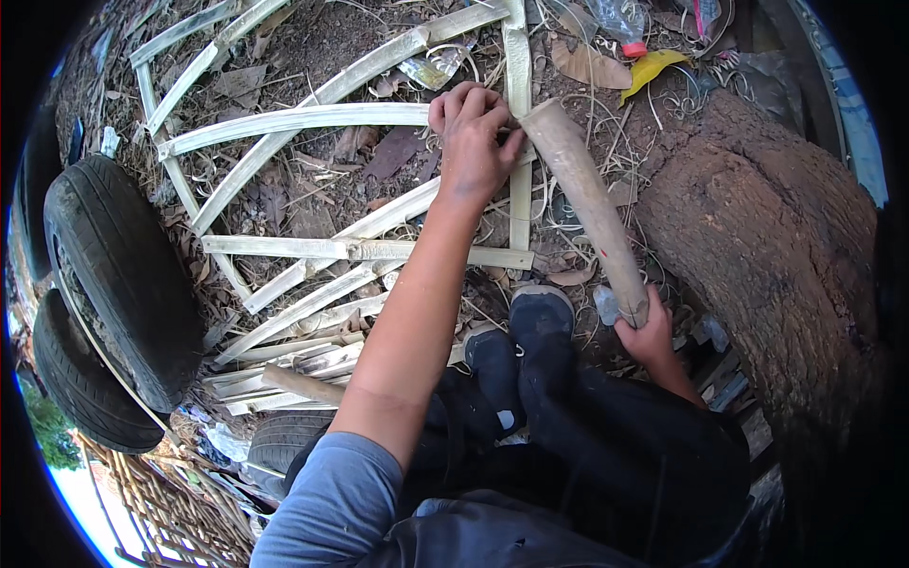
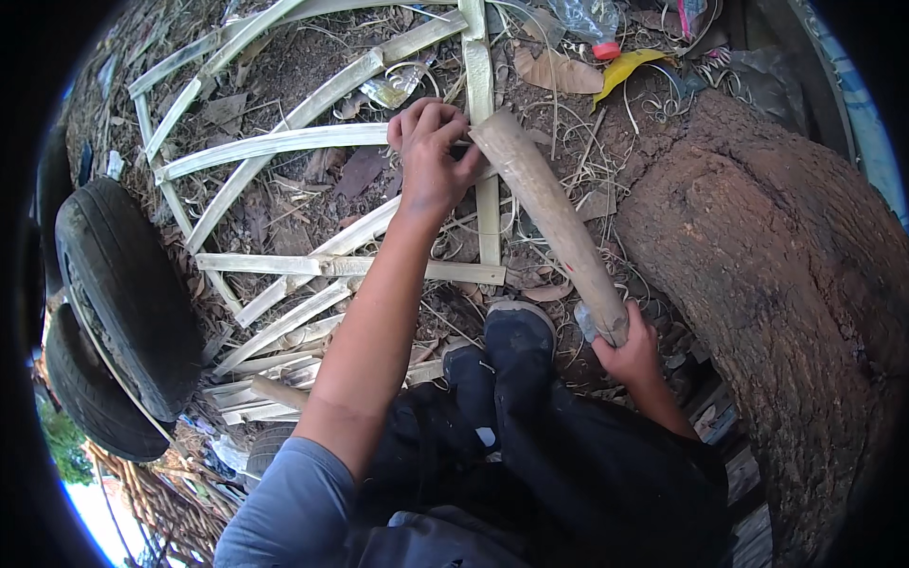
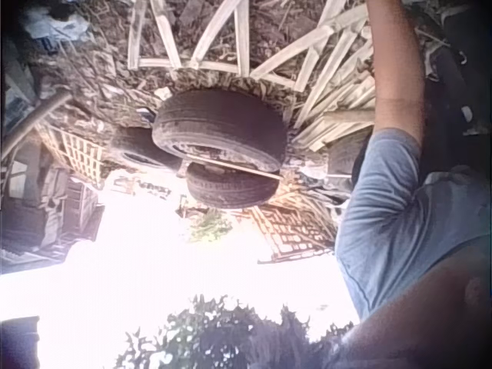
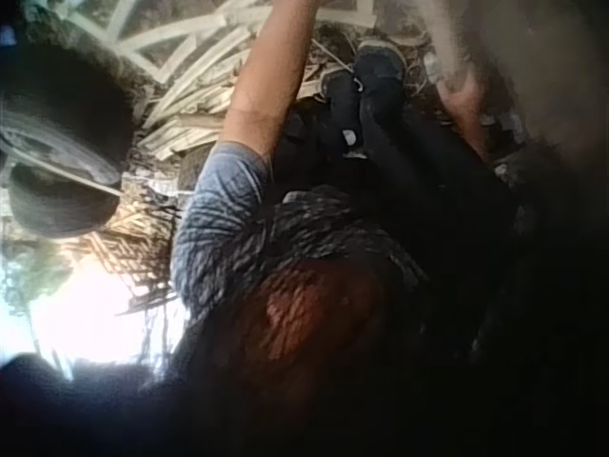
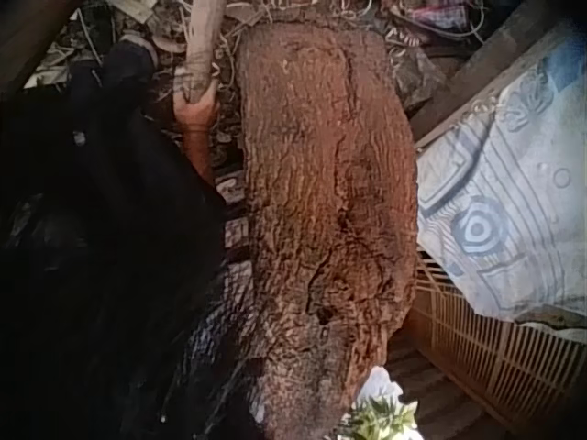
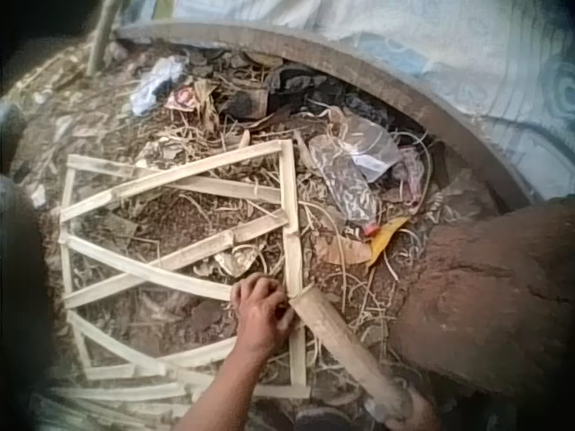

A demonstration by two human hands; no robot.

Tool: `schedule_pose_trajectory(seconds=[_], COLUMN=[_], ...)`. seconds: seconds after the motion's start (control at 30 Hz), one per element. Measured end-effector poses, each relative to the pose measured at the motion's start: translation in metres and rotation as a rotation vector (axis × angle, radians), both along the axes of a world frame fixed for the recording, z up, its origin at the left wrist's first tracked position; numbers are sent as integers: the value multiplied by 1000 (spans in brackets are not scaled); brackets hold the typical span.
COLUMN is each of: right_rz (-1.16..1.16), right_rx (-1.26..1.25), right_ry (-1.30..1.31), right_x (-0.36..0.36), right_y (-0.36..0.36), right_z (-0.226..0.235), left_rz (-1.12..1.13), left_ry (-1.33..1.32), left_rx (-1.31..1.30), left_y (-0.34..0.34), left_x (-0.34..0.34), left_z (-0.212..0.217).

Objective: The person builds a wooden frame by hand and with a tool, positioning bamboo strips into a lattice pattern and tying them together.

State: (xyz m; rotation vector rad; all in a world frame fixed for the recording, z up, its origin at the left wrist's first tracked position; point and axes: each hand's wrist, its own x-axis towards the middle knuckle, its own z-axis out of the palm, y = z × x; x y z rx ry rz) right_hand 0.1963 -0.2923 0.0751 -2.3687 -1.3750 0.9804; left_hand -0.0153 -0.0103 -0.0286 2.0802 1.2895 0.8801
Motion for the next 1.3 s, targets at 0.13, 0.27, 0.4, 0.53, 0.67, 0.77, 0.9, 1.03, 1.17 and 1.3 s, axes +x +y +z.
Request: schedule_pose_trajectory(seconds=[0.13,0.27,0.4,0.53,0.67,0.77,0.9,1.03,1.17,1.3], right_rz=[-36,-29,-48,-78,-64,-6,14,-7,-35,-65], right_rx=[-10,-27,7,-140,-84,-16,-49,-6,55,31], right_ry=[64,-22,43,39,46,17,2,66,58,67], right_x=[0,-1,0,-1,7,7,1,1,1,1], right_y=[1,-4,-7,6,-5,-15,-2,0,-2,-1], right_z=[8,1,3,2,-4,-4,-1,7,4,8], left_rz=[0,4,-7,-4,-12,-12,-6,5,7,3], left_ry=[3,1,-1,-12,-43,-60,-64,-40,-47,-30], left_rx=[-18,-8,-17,-13,-36,-36,-31,-46,-23,-15], left_y=[1,0,0,1,1,1,3,1,0,1], left_x=[-4,-3,-4,-4,-4,-3,-5,-6,-2,-6], left_z=[-1,0,-1,-3,-1,-2,-4,-1,-4,-6])
